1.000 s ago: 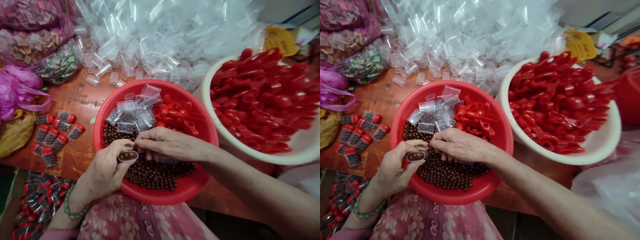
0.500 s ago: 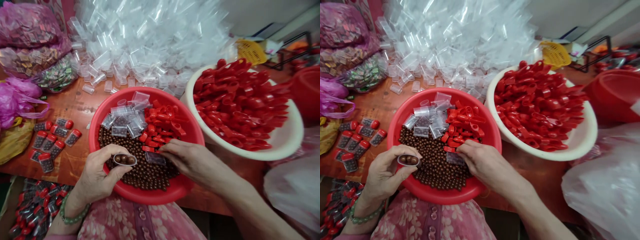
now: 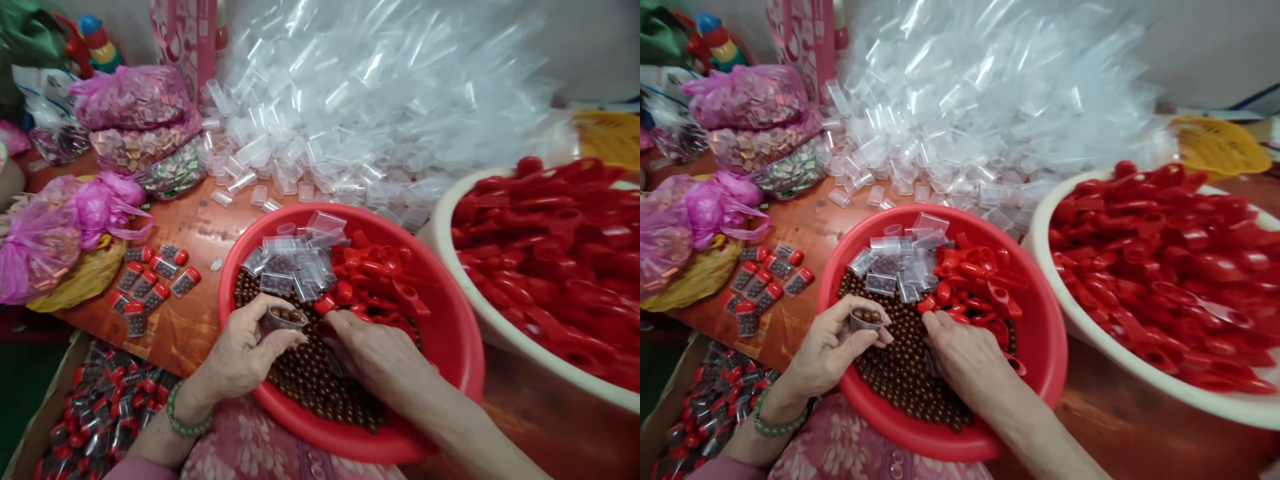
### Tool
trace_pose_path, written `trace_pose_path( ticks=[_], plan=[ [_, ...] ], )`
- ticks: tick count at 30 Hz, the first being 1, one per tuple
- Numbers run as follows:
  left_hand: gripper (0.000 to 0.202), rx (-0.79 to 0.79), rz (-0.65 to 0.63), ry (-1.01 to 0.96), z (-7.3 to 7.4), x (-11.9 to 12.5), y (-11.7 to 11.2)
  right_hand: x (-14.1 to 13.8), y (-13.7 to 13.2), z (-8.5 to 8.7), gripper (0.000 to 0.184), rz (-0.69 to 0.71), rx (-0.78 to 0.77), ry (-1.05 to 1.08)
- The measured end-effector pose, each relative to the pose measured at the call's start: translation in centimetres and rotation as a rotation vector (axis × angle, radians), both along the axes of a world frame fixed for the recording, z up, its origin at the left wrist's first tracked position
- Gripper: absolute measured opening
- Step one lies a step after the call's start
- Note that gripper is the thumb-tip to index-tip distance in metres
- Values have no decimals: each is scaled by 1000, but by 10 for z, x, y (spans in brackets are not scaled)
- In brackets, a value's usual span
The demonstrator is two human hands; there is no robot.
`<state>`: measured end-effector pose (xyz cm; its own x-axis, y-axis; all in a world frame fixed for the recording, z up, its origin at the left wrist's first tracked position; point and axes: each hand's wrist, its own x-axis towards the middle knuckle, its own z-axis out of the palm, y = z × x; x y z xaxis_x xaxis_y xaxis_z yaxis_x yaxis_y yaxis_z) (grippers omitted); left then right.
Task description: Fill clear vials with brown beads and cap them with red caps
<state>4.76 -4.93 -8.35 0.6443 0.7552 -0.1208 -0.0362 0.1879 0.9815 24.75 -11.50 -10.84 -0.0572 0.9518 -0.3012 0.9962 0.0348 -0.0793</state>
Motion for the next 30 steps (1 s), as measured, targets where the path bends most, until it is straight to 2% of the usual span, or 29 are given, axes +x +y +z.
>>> trace_pose_path(
  ticks=[2,5,8,10,13,17,23,26,30],
  plan=[
    [28,-140,-23,-74,2,1,1,6,-2,0,12,-9,119,147],
    [34,-233,-42,-138,4,1,2,15,-7,11,18,-108,342,548],
    [33,-244,-56,-125,6,3,2,17,-10,30,25,-291,338,897],
    [29,-225,-78,-100,8,5,2,13,-9,41,24,-383,313,1026],
    [25,-220,-124,-87,8,7,1,5,-4,52,19,-351,416,1033],
    [30,-263,-149,-95,3,9,-1,-5,8,61,23,-109,538,984],
    [21,-169,-134,-38,2,9,0,-4,14,64,26,112,514,839],
    [18,-187,-124,-21,6,9,2,6,11,68,28,173,531,747],
    [17,-261,-112,-53,8,9,6,16,5,71,26,171,581,690]
  ],
)
